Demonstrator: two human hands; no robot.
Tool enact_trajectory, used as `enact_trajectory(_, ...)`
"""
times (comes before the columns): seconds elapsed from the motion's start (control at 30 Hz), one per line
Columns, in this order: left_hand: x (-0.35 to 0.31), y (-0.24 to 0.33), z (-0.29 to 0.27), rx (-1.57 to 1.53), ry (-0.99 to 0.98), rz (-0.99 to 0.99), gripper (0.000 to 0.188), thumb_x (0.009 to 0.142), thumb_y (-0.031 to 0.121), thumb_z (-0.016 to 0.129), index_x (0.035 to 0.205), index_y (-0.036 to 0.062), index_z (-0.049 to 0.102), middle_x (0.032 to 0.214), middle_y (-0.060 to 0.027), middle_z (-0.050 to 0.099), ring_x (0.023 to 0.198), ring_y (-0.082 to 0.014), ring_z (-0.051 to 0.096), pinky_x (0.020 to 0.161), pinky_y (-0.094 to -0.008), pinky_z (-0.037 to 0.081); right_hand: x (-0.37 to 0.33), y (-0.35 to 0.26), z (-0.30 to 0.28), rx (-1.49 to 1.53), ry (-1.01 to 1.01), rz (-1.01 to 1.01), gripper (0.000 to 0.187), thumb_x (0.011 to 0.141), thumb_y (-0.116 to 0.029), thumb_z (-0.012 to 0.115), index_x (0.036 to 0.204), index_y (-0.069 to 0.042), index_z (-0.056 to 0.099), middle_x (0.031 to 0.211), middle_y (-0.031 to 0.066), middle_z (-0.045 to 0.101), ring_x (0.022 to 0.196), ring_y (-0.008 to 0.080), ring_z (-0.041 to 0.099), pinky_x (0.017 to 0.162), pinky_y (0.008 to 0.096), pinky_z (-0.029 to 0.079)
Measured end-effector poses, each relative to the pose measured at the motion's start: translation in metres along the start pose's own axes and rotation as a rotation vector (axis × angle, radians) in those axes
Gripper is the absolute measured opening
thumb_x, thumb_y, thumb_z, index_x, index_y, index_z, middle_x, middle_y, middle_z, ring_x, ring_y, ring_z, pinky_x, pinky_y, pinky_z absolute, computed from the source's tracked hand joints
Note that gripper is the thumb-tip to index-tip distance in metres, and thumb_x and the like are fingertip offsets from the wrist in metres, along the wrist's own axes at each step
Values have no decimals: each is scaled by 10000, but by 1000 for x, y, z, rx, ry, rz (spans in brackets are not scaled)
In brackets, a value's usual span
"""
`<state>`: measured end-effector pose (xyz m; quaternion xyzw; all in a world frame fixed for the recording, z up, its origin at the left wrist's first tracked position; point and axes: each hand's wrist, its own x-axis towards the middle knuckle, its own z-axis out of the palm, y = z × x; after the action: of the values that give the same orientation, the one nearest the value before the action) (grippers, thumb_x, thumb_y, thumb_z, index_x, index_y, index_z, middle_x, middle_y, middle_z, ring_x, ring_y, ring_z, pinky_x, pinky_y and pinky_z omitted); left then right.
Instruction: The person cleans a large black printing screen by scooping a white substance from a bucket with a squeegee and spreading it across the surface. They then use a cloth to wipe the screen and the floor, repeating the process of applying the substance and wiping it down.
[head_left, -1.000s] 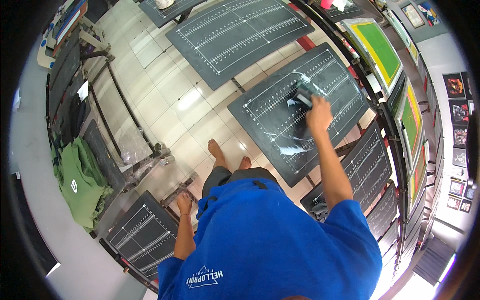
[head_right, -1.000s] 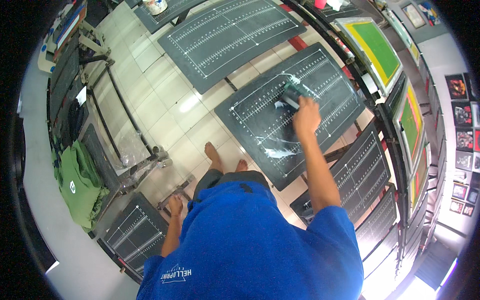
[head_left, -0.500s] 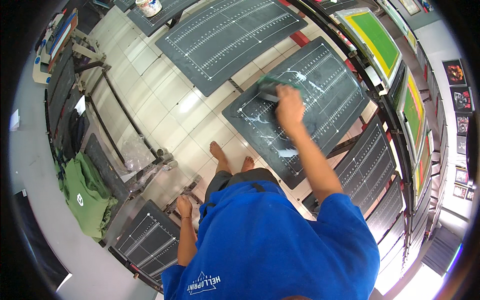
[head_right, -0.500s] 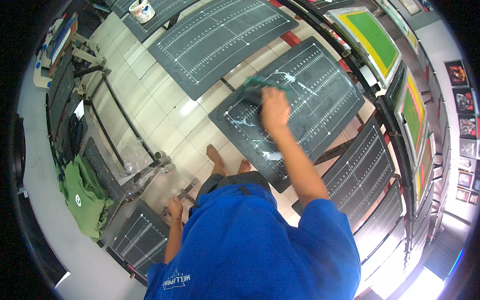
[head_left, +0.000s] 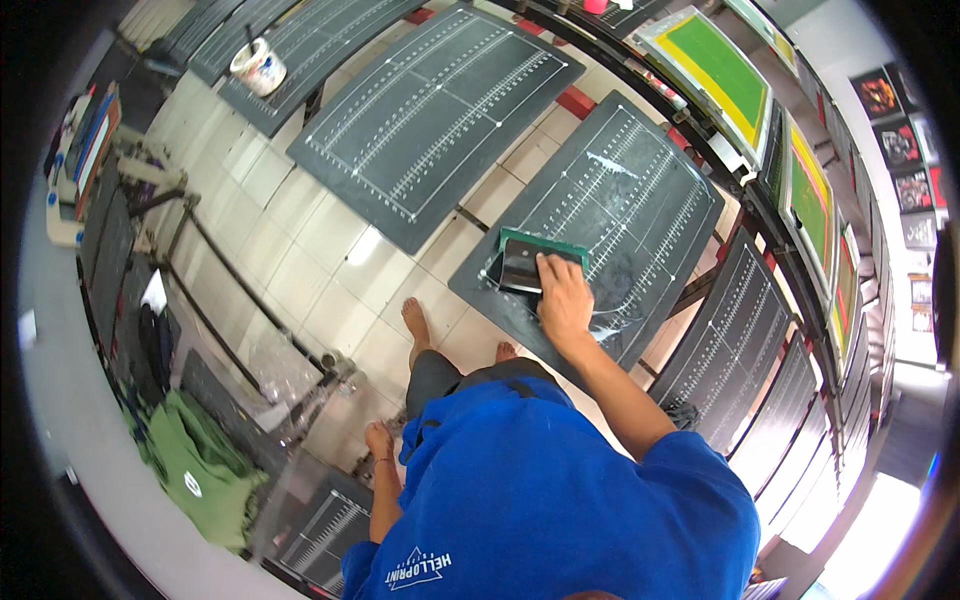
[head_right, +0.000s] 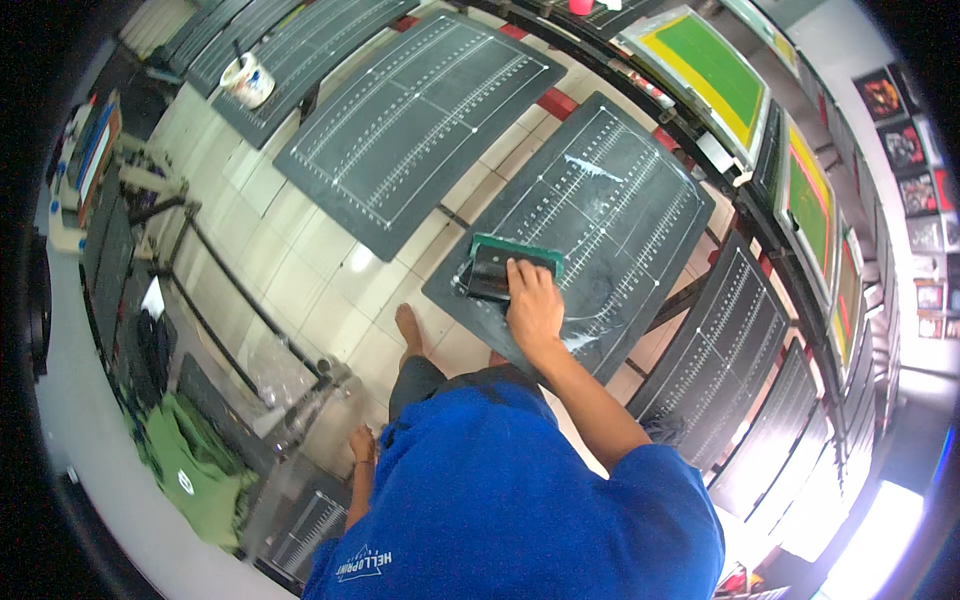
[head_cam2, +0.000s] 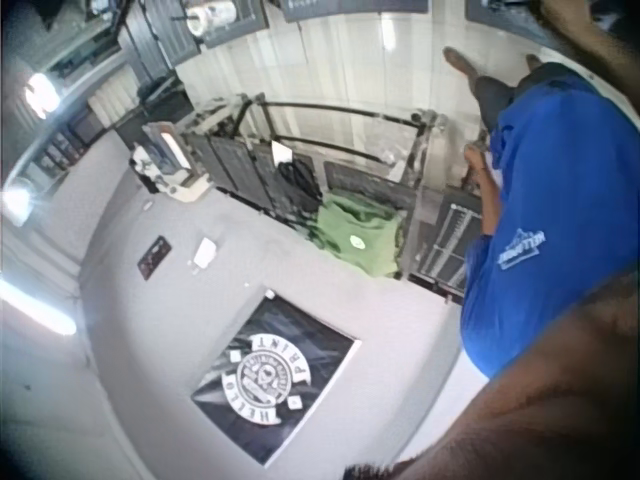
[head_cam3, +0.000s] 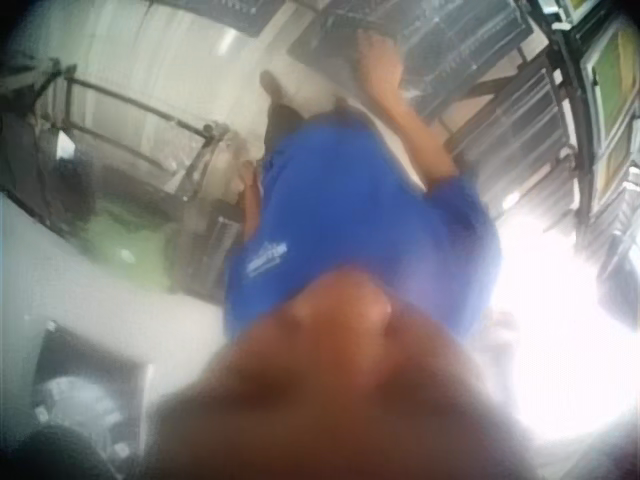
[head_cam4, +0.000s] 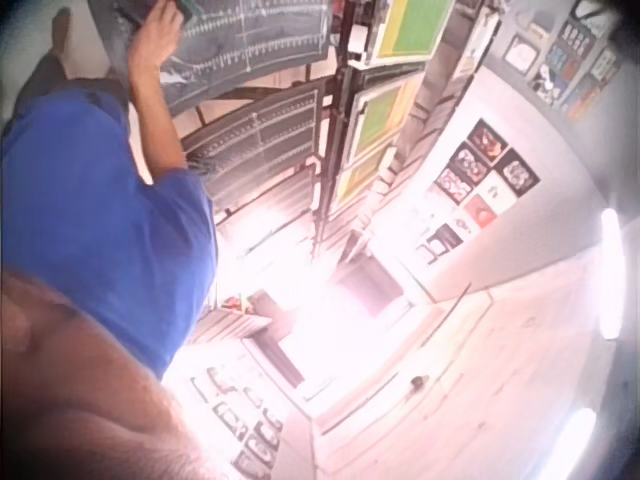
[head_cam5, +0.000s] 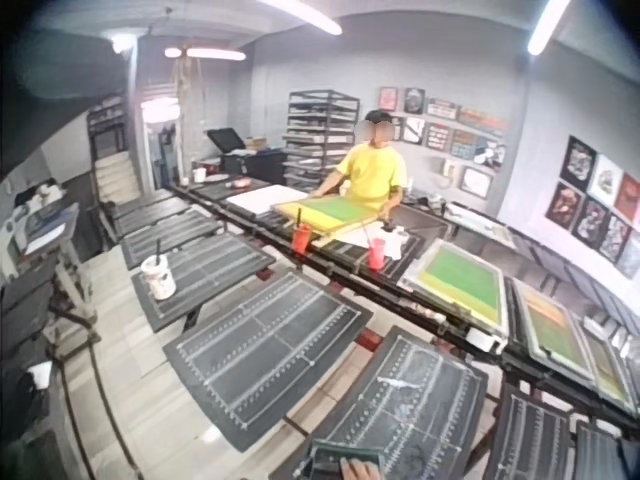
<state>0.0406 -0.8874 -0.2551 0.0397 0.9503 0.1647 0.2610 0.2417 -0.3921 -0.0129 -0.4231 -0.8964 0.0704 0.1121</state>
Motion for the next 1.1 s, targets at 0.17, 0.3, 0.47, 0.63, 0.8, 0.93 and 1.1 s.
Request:
enact_trajectory(0.17, 120, 128, -50, 10, -116, 290, 132, 877, 91, 640, 807, -14, 680, 743, -158, 700, 649, -241, 675, 634, -364, 537, 130, 89, 6, -191, 236, 280, 477, 801, 13, 587, 1258, -116, 631, 1228, 64, 614, 1097, 294, 588, 889, 386, 548)
enact_trajectory(0.3, 219, 184, -93, -72, -196, 320, 67, 821, 55, 659, 794, 2, 689, 712, -122, 705, 616, -198, 670, 596, -324, 546, 182, 124, -2, -258, 225, 393, 501, 778, 7, 637, 1258, -134, 644, 1204, 53, 637, 1087, 283, 598, 906, 380, 542)
enact_trajectory(0.47, 297, 215, -102, -291, -359, 207, 126, 895, 30, 610, 814, -59, 643, 676, -107, 654, 542, -164, 601, 513, -295, 500, 128, 56, 10, -272, 124, 618, 656, 715, 35, 684, 1339, -138, 581, 1257, 37, 583, 1143, 287, 562, 940, 386, 537)
enact_trajectory(0.63, 325, 207, -87, 39, -282, 404, 303, 967, 119, 517, 770, -88, 617, 724, -218, 664, 649, -307, 658, 608, -420, 518, 79, -24, 20, -238, 103, 550, 674, 656, 10, 698, 1316, -89, 599, 1252, 49, 576, 1144, 263, 541, 946, 350, 506)
enact_trajectory(0.8, 289, 234, -104, 268, -161, 639, 417, 964, 236, 488, 737, -79, 639, 772, -313, 643, 752, -491, 630, 724, -557, 479, 135, 31, 13, -242, 196, 589, 671, 679, -1, 709, 1328, -122, 585, 1257, 32, 579, 1161, 250, 541, 944, 355, 508)
enact_trajectory(0.93, 274, 242, -127, 333, -193, 577, 480, 974, 268, 482, 694, -84, 650, 717, -305, 630, 735, -507, 607, 721, -584, 447, 204, 126, 15, -343, 266, 583, 592, 702, -47, 729, 1272, -155, 615, 1165, 31, 603, 1086, 258, 574, 913, 384, 518)
enact_trajectory(1.1, 268, 216, -142, 371, -200, 467, 484, 991, 285, 514, 683, -70, 629, 653, -251, 624, 646, -424, 616, 677, -530, 464, 252, 213, 1, -316, 242, 588, 556, 741, -53, 714, 1277, -181, 632, 1205, 25, 624, 1106, 262, 590, 919, 381, 525)
